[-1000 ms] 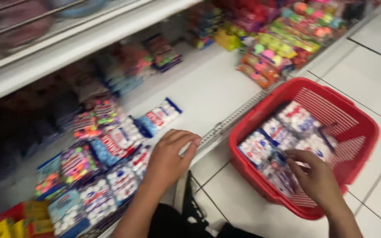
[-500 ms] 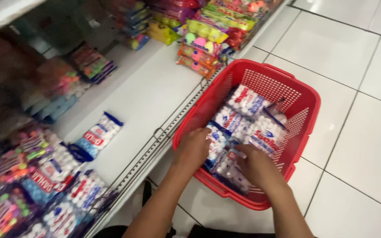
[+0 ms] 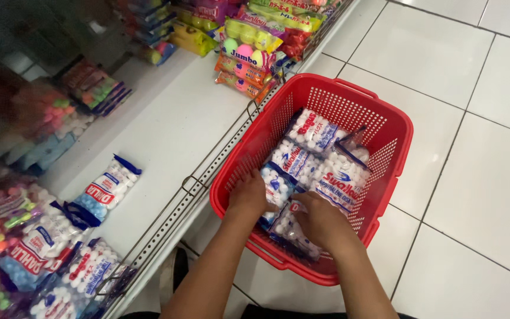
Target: The person organizes bags of naphthalene mothballs on a grocery shelf by taking them from a basket and placing them into neat stacks on the shelf.
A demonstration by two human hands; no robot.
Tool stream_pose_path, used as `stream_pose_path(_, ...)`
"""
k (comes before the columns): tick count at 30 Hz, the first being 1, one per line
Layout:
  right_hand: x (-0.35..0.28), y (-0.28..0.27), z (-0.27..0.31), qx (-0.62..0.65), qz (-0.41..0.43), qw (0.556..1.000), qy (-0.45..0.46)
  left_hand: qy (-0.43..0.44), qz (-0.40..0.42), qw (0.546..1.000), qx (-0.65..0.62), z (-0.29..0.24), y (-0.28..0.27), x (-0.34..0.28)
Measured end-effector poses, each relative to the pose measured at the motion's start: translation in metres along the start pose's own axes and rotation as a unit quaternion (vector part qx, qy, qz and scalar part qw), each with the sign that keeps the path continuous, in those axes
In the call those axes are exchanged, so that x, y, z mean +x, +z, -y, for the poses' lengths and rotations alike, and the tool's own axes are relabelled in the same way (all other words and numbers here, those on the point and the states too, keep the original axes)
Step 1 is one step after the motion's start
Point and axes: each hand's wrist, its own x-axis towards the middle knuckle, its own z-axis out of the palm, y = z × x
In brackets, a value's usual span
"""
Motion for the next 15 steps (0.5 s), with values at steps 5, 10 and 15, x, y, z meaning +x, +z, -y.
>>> stream_pose_path(5, -0.003, -0.001, 0.003, 0.015, 0.010, 1.000, 0.015, -0.009, -0.025, 1.000, 0.014, 0.008, 0.009, 0.013)
stream_pose_path(10, -0.002, 0.001, 0.001, 0.023, 0.015, 1.000, 0.009, -0.018, -0.054, 0.998, -0.009, 0.003, -0.004, 0.004)
stream_pose_path(15, -0.012, -0.010, 0.015, 0.037, 0.013, 0.999, 0.014, 0.000, -0.109, 0.986, -0.124, 0.003, -0.018, -0.008)
